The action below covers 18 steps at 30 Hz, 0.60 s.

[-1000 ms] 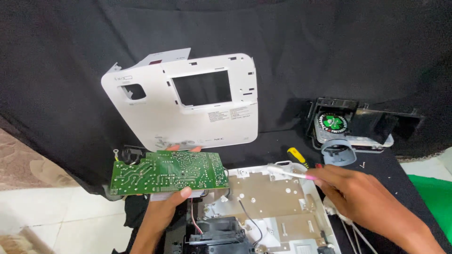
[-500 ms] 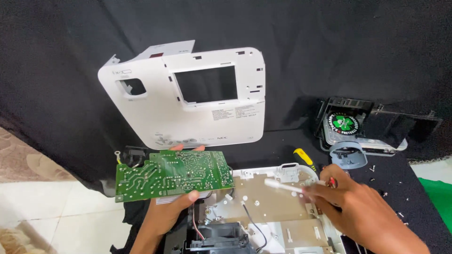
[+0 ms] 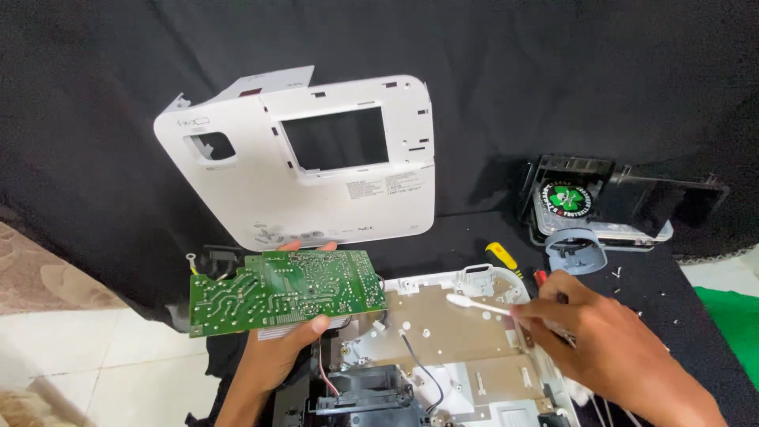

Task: Disassembling a projector and cleaning its internal components with a toothbrush and cloth

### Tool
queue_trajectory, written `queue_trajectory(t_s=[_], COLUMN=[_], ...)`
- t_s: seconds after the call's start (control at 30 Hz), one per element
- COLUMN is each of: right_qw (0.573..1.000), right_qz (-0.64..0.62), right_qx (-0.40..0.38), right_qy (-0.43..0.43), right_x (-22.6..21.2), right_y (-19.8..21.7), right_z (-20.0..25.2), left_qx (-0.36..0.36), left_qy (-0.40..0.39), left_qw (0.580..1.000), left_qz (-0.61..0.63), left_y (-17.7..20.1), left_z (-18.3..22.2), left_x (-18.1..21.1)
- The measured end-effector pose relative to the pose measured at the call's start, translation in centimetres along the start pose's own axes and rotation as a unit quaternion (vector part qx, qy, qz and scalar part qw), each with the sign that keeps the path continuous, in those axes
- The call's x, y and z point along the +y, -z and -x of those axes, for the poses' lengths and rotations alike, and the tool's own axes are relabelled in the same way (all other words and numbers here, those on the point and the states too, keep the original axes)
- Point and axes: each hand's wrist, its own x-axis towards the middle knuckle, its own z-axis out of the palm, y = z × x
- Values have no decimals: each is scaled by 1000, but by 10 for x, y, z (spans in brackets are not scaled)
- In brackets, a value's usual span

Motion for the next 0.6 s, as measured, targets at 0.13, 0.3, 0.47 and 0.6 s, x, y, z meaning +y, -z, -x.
queue_trajectory(t_s=[0.13,0.3,0.47,0.6], right_qw=[988,990,982,991], right_qz=[-106,-131,-149,-1], right_qx=[-23,-19,-19,65], right_qy=[110,48,112,118], right_x=[-4,-3,-13,-7], right_y=[24,35,36,25], right_z=[-2,-1,-2,1], left_qx=[223,-29,104,-34], left_qy=[311,-6,216,-33], left_qw=[906,998,956,994], left_qz=[-182,-61,-169,-96], left_y=[6,0,-3,1], left_z=[6,-2,5,-1], left_x=[-4,8,13,7])
